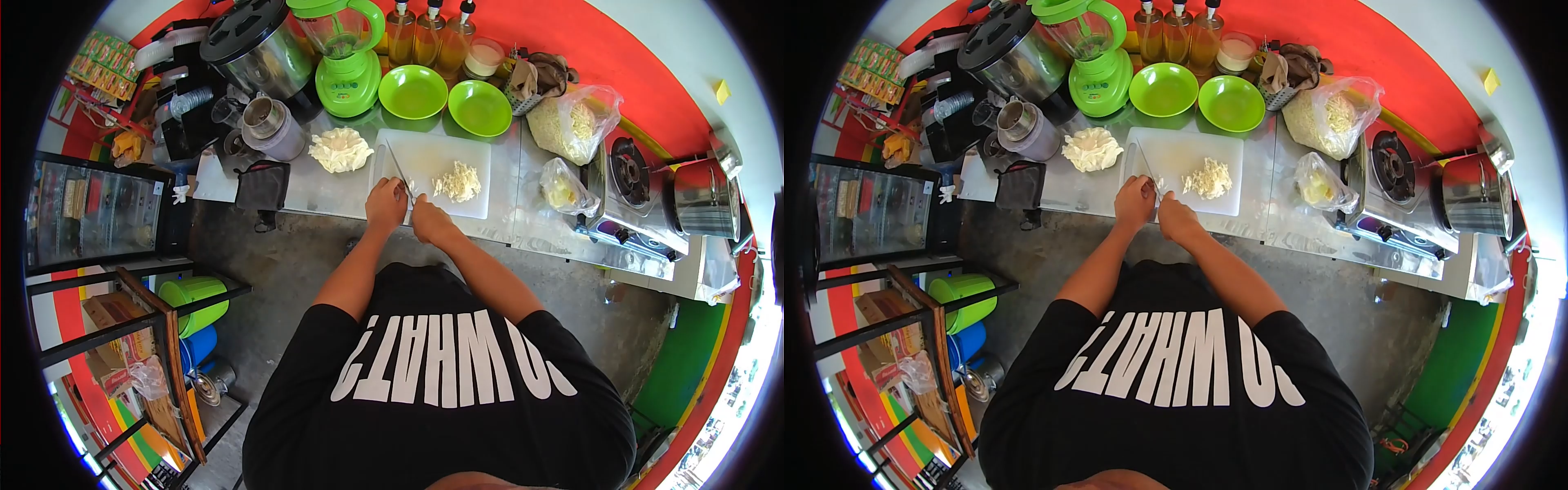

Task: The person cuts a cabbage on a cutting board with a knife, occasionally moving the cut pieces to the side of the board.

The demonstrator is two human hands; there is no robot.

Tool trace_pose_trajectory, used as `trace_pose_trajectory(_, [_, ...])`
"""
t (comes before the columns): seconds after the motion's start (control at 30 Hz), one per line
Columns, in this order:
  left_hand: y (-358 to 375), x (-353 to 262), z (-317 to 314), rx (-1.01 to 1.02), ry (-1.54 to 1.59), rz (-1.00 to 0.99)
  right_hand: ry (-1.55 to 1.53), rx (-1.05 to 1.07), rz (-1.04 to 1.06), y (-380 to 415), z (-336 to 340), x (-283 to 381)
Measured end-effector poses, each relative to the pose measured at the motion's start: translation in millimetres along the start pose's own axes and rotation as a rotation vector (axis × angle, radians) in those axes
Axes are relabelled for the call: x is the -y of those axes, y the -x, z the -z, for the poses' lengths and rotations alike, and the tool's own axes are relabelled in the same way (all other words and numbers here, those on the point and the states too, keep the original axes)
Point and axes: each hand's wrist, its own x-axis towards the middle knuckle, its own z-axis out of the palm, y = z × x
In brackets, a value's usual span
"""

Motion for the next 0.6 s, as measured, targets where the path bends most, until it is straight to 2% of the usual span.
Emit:
trace_pose_trajectory(0.3, [-0.1,3.7,-1.7,-0.012,0.050,0.004,0.018,-0.006,-0.010,-1.7,-9.1,-2.1])
trace_pose_trajectory(0.43, [0.2,4.6,-4.3,-0.023,0.067,0.014,-0.001,-0.100,-0.009,-8.2,-25.1,-3.9])
trace_pose_trajectory(0.6, [0.1,0.6,-5.4,-0.085,-0.028,-0.013,0.024,-0.107,0.017,-7.4,-22.5,-16.9])
